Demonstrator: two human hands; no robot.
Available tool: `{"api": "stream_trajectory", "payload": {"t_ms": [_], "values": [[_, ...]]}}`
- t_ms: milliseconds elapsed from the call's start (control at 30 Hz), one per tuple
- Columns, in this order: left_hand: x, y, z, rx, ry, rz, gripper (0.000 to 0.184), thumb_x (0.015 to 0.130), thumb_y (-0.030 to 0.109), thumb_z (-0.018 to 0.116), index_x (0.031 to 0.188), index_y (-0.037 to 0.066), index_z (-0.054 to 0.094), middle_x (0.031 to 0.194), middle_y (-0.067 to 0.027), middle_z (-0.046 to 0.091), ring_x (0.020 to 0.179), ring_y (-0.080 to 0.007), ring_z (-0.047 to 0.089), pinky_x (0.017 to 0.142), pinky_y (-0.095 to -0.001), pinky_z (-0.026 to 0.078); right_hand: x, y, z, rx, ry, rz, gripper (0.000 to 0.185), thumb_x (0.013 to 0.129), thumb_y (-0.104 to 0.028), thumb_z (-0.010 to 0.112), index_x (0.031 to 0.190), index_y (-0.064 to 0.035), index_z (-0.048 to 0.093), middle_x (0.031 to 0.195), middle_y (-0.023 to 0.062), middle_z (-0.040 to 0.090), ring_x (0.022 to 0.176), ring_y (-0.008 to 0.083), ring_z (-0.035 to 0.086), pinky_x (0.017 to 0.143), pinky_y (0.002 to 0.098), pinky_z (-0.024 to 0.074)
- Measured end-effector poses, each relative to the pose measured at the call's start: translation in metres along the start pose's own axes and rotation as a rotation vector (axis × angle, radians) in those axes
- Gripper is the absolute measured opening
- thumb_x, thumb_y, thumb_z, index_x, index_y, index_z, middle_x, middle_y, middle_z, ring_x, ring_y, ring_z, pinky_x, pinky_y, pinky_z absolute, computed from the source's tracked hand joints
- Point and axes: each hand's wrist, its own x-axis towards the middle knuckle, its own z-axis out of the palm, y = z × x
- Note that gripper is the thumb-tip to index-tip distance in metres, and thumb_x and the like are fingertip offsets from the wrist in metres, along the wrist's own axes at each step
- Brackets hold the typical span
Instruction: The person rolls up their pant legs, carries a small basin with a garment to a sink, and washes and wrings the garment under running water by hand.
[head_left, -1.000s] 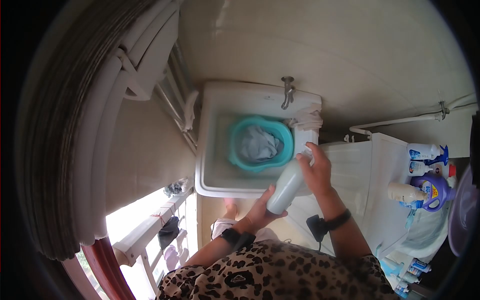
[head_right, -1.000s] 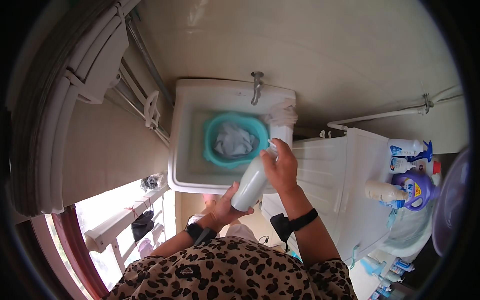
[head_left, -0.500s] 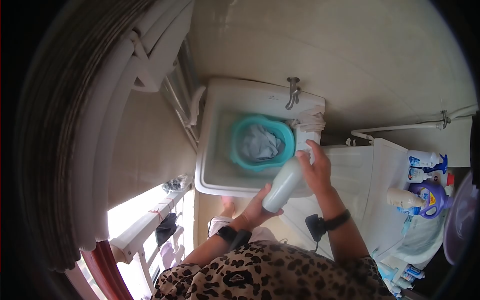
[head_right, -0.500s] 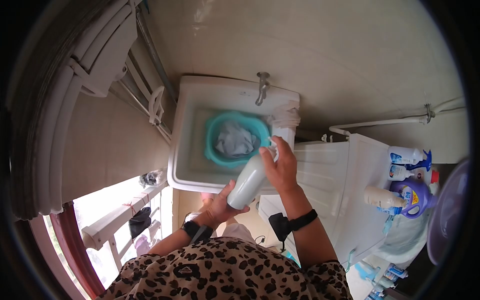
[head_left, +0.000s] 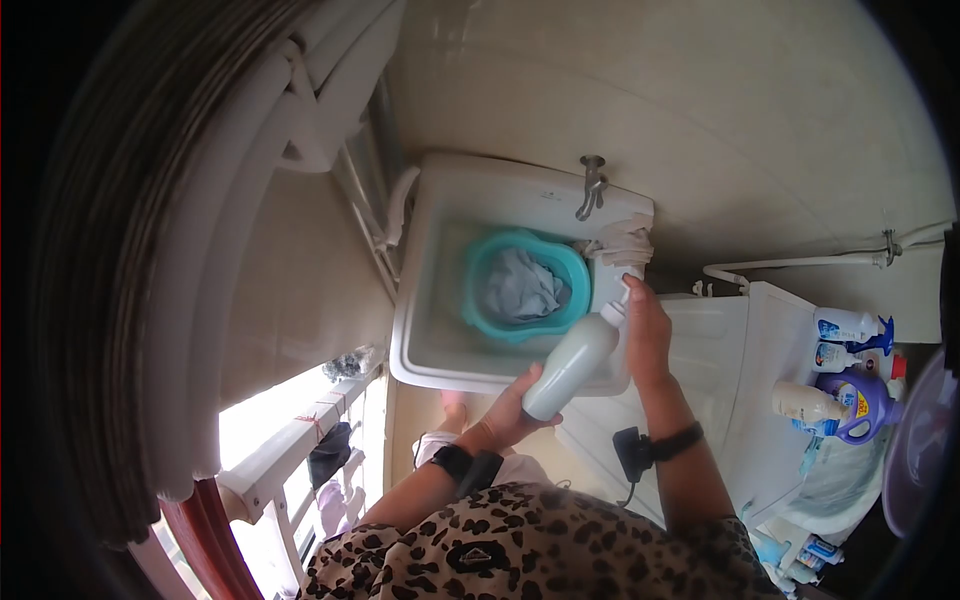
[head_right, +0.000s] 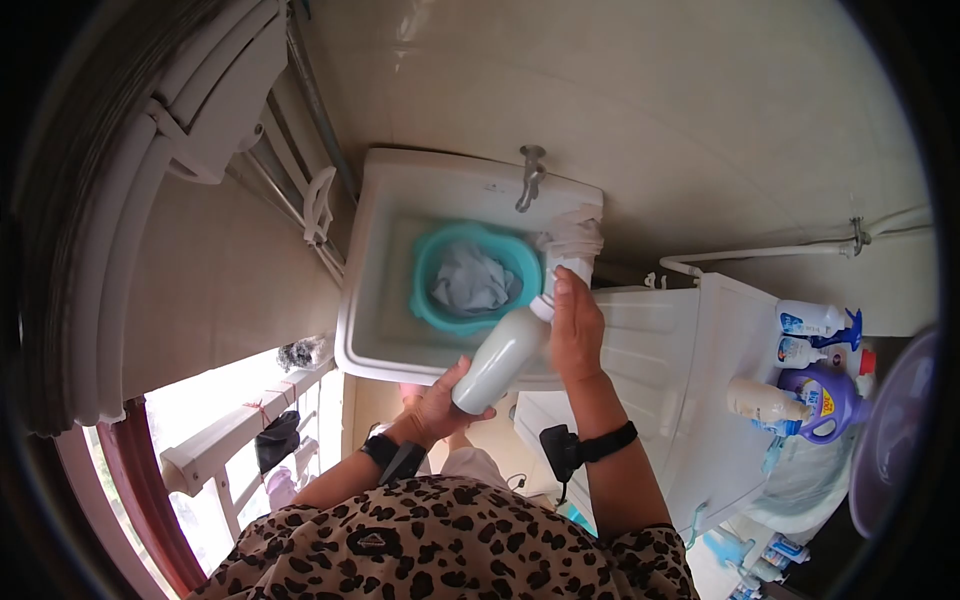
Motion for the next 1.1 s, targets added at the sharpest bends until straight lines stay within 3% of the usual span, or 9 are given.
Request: {"api": "stream_trajectory", "payload": {"t_ms": [100, 167, 267, 367, 433, 567, 667, 867, 1100], "values": [[-0.005, 0.005, 0.003, 0.006, -0.08, 0.021, 0.054, 0.086, 0.05, 0.053, 0.119, 0.008, 0.044, 0.1, -0.0071, 0.05, 0.089, -0.0177, 0.05, 0.073, -0.0352, 0.046, 0.003, -0.008, -0.009, 0.054, 0.006, -0.021, 0.033, 0.093, -0.024, 0.048, 0.113, 0.0014, 0.055, 0.102, 0.0142, 0.062, 0.095, 0.0215, 0.058, 0.086, 0.0296, 0.0433], [-0.005, 0.007, 0.002, 0.136, -0.124, 0.087, 0.061, 0.082, 0.051, 0.058, 0.125, 0.011, 0.041, 0.11, -0.0067, 0.049, 0.098, -0.0196, 0.05, 0.081, -0.0389, 0.046, 0.001, -0.008, -0.014, 0.107, 0.003, -0.028, 0.031, 0.092, -0.02, 0.053, 0.114, 0.0013, 0.055, 0.105, 0.0117, 0.062, 0.094, 0.0175, 0.058, 0.084, 0.0276, 0.0445], [-0.012, 0.004, 0.0, 0.242, -0.1, 0.174, 0.067, 0.081, 0.049, 0.061, 0.131, 0.012, 0.036, 0.124, -0.0077, 0.044, 0.111, -0.0223, 0.047, 0.09, -0.0438, 0.043, -0.006, -0.024, -0.032, 0.329, -0.061, 0.325, 0.03, 0.088, -0.013, 0.058, 0.114, 0.0013, 0.056, 0.108, 0.0102, 0.061, 0.091, 0.0135, 0.058, 0.08, 0.0248, 0.0469], [0.001, 0.003, 0.01, 0.367, -0.206, 0.254, 0.069, 0.082, 0.044, 0.061, 0.135, 0.012, 0.03, 0.135, -0.0091, 0.037, 0.122, -0.0261, 0.04, 0.097, -0.0498, 0.038, -0.014, -0.039, -0.066, 0.385, 0.025, 0.125, 0.032, 0.084, -0.008, 0.062, 0.115, -0.0009, 0.057, 0.107, 0.0101, 0.062, 0.091, 0.0123, 0.059, 0.076, 0.025, 0.0488], [-0.005, 0.013, 0.042, 0.312, -0.251, 0.197, 0.073, 0.08, 0.045, 0.063, 0.136, 0.011, 0.03, 0.137, -0.0095, 0.034, 0.122, -0.0275, 0.04, 0.098, -0.0517, 0.037, -0.02, -0.055, -0.109, 0.198, 0.213, -0.061, 0.033, 0.082, -0.004, 0.062, 0.114, -0.0014, 0.057, 0.107, 0.0111, 0.062, 0.092, 0.013, 0.059, 0.076, 0.0248, 0.0483], [-0.01, 0.01, 0.023, 0.458, -0.065, 0.166, 0.059, 0.082, 0.042, 0.063, 0.126, 0.01, 0.041, 0.126, -0.0102, 0.044, 0.116, -0.0254, 0.046, 0.093, -0.0461, 0.042, -0.019, -0.091, -0.198, -0.066, 0.632, -0.267, 0.036, 0.079, 0.006, 0.054, 0.114, -0.0017, 0.058, 0.106, 0.0115, 0.063, 0.092, 0.0145, 0.061, 0.073, 0.0245, 0.0489], [-0.022, 0.007, -0.001, 0.486, 0.04, 0.139, 0.046, 0.084, 0.038, 0.062, 0.118, 0.01, 0.048, 0.118, -0.0092, 0.051, 0.11, -0.0243, 0.05, 0.09, -0.0427, 0.045, -0.006, -0.077, -0.258, -0.278, 0.792, -0.29, 0.029, 0.084, -0.002, 0.057, 0.113, -0.0015, 0.058, 0.104, 0.0116, 0.063, 0.088, 0.0138, 0.06, 0.07, 0.0226, 0.0481], [-0.043, 0.01, -0.038, 0.508, 0.199, 0.11, 0.035, 0.086, 0.031, 0.059, 0.112, 0.009, 0.051, 0.112, -0.0085, 0.054, 0.102, -0.0233, 0.054, 0.085, -0.0398, 0.047, 0.011, 0.001, -0.319, -0.41, 0.934, -0.071, 0.029, 0.084, -0.01, 0.057, 0.113, -0.0059, 0.059, 0.102, 0.0131, 0.063, 0.082, 0.0198, 0.061, 0.072, 0.027, 0.0474], [-0.05, 0.029, -0.065, 0.538, 0.283, 0.115, 0.033, 0.087, 0.028, 0.058, 0.111, 0.007, 0.051, 0.11, -0.0096, 0.054, 0.1, -0.0231, 0.054, 0.079, -0.0374, 0.049, 0.007, 0.03, -0.345, -0.569, 0.99, -0.024, 0.039, 0.083, -0.01, 0.058, 0.121, -0.0022, 0.051, 0.115, 0.0181, 0.056, 0.1, 0.0266, 0.057, 0.085, 0.0317, 0.0439]]}}
